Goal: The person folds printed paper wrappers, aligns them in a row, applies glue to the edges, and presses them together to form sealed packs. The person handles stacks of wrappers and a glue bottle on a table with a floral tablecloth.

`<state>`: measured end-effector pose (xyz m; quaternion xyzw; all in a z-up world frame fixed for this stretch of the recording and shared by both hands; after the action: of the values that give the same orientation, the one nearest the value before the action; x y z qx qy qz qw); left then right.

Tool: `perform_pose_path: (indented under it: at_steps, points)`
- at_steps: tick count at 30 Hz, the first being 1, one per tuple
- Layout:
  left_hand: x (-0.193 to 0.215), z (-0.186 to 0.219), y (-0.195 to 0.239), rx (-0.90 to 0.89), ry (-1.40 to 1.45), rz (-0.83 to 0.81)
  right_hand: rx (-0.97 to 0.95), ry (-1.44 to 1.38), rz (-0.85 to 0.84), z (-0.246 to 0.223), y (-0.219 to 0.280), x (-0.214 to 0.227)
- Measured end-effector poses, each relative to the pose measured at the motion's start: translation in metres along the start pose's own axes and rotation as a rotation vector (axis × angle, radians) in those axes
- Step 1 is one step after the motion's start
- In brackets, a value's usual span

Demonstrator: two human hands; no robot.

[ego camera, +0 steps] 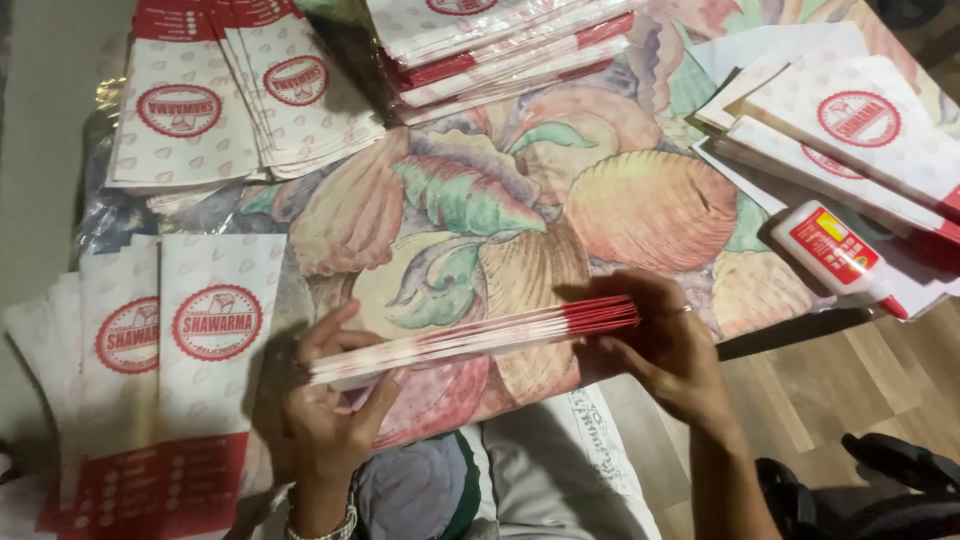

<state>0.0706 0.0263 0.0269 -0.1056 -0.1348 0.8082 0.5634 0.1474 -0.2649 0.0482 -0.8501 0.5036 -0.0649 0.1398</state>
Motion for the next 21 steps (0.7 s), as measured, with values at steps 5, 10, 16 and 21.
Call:
perform_pose_path:
  at_steps: [5, 10, 16, 21]
  points:
    - [0.016, 0.016, 0.012, 0.11, -0.15, 0.054, -0.143, 0.56, 0.15, 0.031, 0.03, 0.025]
    - [0.022, 0.0, 0.02, 0.181, -0.068, 0.049, -0.125, 0.206, 0.075, 0.006, 0.019, 0.001]
    - [0.016, 0.001, 0.023, 0.129, 0.036, 0.045, -0.04, 0.037, 0.103, 0.003, 0.032, -0.003]
    - [0.013, 0.003, 0.026, 0.049, 0.063, 0.005, -0.08, 0.238, 0.121, 0.004, 0.036, -0.003]
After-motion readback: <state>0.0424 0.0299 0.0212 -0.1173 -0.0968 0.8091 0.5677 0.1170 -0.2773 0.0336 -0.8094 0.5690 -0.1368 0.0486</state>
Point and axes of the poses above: each hand's wrist, its own y-axis away from the middle knuckle, its own x-axis out of the back of the hand, z = x × y, the point moved 8 cm from there along -y, towards the middle knuckle, and after that the axes turned 3 degrees about y, right-handed, at the moved point
